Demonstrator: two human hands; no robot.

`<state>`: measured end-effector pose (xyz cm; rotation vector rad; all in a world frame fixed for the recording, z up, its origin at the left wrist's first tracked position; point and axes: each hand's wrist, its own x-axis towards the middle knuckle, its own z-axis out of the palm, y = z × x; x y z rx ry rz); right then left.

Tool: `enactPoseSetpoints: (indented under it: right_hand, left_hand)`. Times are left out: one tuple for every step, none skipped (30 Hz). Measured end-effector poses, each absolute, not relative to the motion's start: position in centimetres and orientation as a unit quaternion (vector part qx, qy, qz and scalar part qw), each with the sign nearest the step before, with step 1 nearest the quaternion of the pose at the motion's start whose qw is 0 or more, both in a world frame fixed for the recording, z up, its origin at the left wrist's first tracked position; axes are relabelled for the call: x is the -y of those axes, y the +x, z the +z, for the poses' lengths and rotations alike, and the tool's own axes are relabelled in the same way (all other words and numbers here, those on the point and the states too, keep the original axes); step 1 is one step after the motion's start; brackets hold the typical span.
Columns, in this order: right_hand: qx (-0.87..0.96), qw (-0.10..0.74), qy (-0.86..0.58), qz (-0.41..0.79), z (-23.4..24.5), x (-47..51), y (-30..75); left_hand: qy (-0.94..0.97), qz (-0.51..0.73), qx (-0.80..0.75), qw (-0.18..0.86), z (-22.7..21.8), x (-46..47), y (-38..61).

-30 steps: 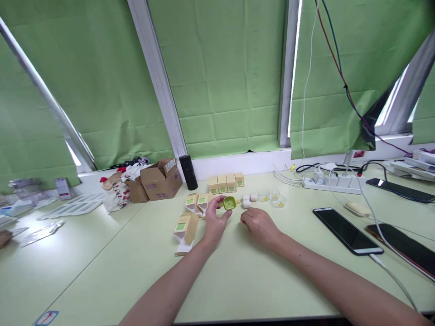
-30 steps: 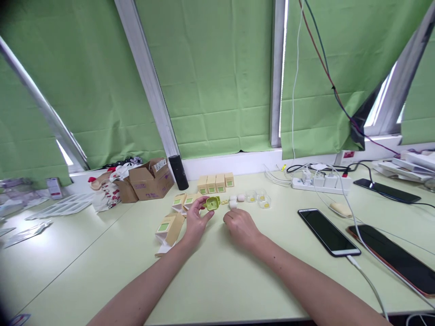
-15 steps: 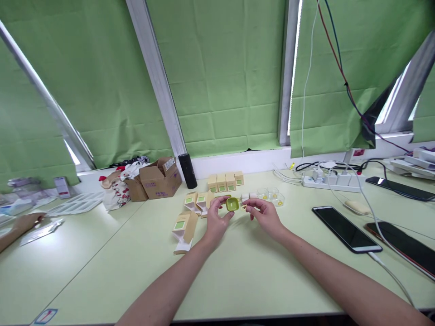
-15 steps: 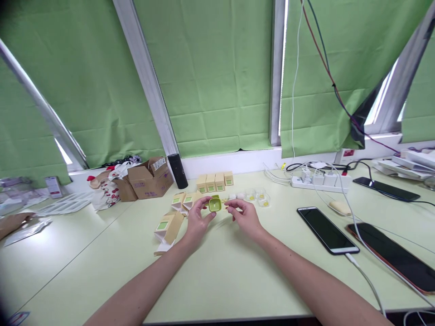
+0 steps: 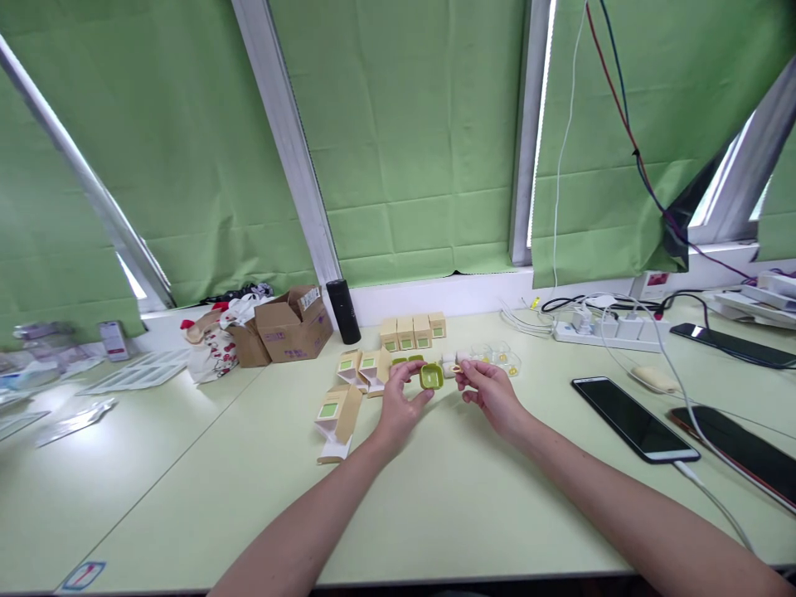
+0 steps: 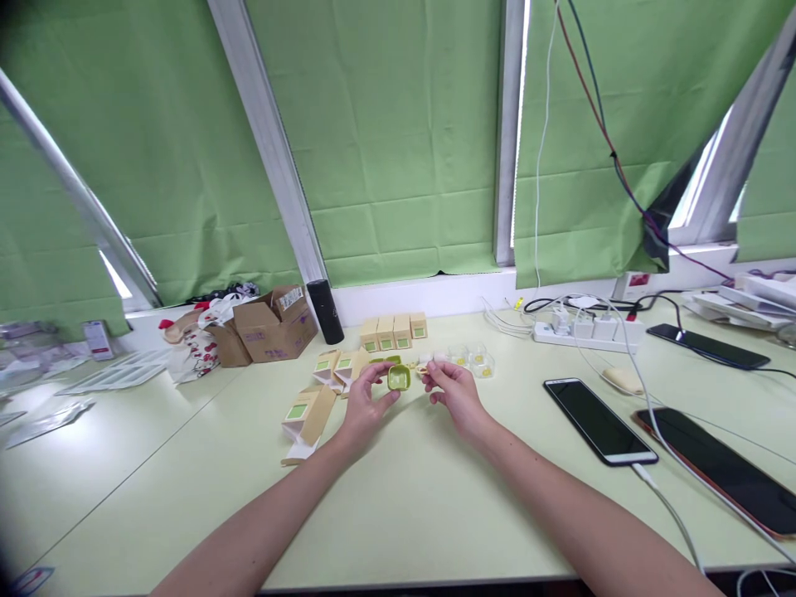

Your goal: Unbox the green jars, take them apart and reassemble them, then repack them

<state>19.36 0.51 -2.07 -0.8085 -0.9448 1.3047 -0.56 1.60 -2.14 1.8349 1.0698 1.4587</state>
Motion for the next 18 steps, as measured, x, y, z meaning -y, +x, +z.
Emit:
enactPoseSetpoints:
  right_hand:
    - [0.407, 0.618, -0.356, 0.57, -2.14, -0.58, 19.38]
    - [0.406, 0.616, -0.36, 0.571, -2.21, -0.64, 19.39]
    - [0.406, 0.614, -0.363, 0.571, -2.28, -0.69, 19.4]
    - [0.407, 0.613, -0.366, 0.57, -2.32, -0.73, 19.4]
    - [0.409, 0.613, -0.367, 0.568, -2.33, -0.75, 19.4]
    - [0.411, 0.614, -0.368, 0.565, -2.31, -0.74, 19.4]
    - [0.413, 0.615, -0.368, 0.561, -2.26, -0.71, 19.39]
    - [0.417, 0.617, -0.368, 0.557, -2.18, -0.66, 19.37]
    - [0.422, 0.618, -0.367, 0.554, -2.08, -0.6, 19.35]
    - [0.427, 0.618, -0.364, 0.551, -1.97, -0.54, 19.33]
    - [0.433, 0.617, -0.361, 0.549, -1.86, -0.48, 19.3]
    - [0.44, 0.615, -0.358, 0.548, -1.78, -0.43, 19.28]
    - [0.446, 0.613, -0.355, 0.547, -1.72, -0.39, 19.26]
    - [0.452, 0.613, -0.351, 0.545, -1.7, -0.37, 19.24]
    - [0.459, 0.612, -0.348, 0.542, -1.69, -0.37, 19.22]
    - [0.467, 0.612, -0.345, 0.537, -1.72, -0.37, 19.2]
    - [0.476, 0.613, -0.341, 0.532, -1.75, -0.37, 19.17]
    - [0.485, 0.612, -0.337, 0.526, -1.8, -0.38, 19.14]
  left_hand:
    - [0.685, 0.543, -0.398, 0.28, -2.1, -1.57, -0.55]
    - [0.686, 0.541, -0.398, 0.28, -2.08, -1.54, -0.56]
    - [0.688, 0.539, -0.397, 0.28, -2.06, -1.54, -0.57]
    - [0.69, 0.537, -0.396, 0.279, -2.07, -1.54, -0.58]
    - [0.692, 0.535, -0.396, 0.279, -2.09, -1.56, -0.61]
    - [0.693, 0.534, -0.396, 0.279, -2.12, -1.58, -0.63]
    - [0.695, 0.532, -0.395, 0.279, -2.16, -1.62, -0.65]
    - [0.696, 0.532, -0.393, 0.279, -2.21, -1.65, -0.66]
    - [0.697, 0.531, -0.391, 0.279, -2.24, -1.67, -0.67]
    - [0.699, 0.531, -0.389, 0.279, -2.27, -1.69, -0.68]
    - [0.701, 0.531, -0.388, 0.277, -2.29, -1.7, -0.68]
    - [0.702, 0.531, -0.387, 0.275, -2.3, -1.7, -0.68]
    - [0.703, 0.53, -0.387, 0.273, -2.29, -1.7, -0.68]
    - [0.704, 0.53, -0.388, 0.27, -2.28, -1.68, -0.67]
    - [0.705, 0.53, -0.388, 0.267, -2.26, -1.65, -0.66]
    - [0.705, 0.531, -0.389, 0.265, -2.23, -1.63, -0.65]
    - [0.705, 0.531, -0.389, 0.263, -2.21, -1.59, -0.64]
    - [0.706, 0.531, -0.39, 0.262, -2.18, -1.56, -0.63]
